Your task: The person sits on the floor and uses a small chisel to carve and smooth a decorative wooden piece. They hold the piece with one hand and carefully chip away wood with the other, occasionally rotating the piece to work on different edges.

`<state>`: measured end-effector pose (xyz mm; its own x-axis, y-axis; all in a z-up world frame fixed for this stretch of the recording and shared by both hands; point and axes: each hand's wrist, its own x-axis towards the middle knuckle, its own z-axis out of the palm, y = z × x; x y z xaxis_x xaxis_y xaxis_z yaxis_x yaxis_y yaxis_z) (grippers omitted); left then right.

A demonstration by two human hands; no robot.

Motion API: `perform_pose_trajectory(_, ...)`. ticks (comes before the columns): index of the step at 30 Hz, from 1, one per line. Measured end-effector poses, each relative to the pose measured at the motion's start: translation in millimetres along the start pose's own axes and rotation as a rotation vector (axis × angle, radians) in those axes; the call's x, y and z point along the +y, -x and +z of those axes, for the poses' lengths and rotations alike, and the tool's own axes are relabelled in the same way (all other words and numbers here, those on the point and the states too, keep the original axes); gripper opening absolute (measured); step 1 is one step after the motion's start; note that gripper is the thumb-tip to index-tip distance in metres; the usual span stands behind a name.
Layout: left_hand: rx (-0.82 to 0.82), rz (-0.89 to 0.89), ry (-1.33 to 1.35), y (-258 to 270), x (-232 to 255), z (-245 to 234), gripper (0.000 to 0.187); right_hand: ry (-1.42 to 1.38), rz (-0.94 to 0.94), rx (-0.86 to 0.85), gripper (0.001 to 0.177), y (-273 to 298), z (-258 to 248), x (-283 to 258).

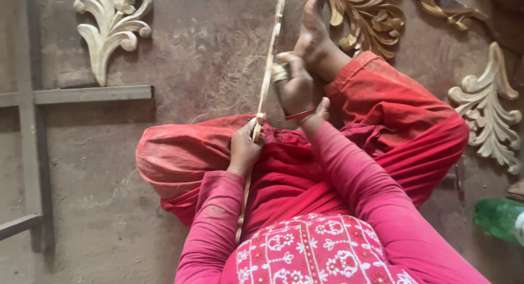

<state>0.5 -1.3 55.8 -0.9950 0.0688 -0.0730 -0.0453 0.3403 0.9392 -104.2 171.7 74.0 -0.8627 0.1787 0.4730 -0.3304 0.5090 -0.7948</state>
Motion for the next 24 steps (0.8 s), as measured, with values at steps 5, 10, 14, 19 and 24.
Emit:
perform_pose_trajectory(5,-0.031,-0.101,0.169,-16,-4,0,0.03,-0.751,0.85,-0.177,0.036,7,-14,46)
perform_pose_trajectory(10,-0.011,-0.043,0.243,-40,-4,-3,0.014,-0.997,0.942,-0.307,0.032,22,-19,46)
perform_pose_trajectory(14,0.065,0.113,0.133,-75,-1,-7,0.017,-0.973,0.755,-0.418,0.037,3,-7,21)
perform_pose_trajectory(19,0.068,0.175,0.227,-114,2,3,0.023,-0.63,0.202,-0.2,0.046,-16,27,-23)
perform_pose_trajectory(24,0.078,0.028,0.203,-117,-40,11,0.026,-0.096,-0.303,-0.191,0.03,5,24,-43)
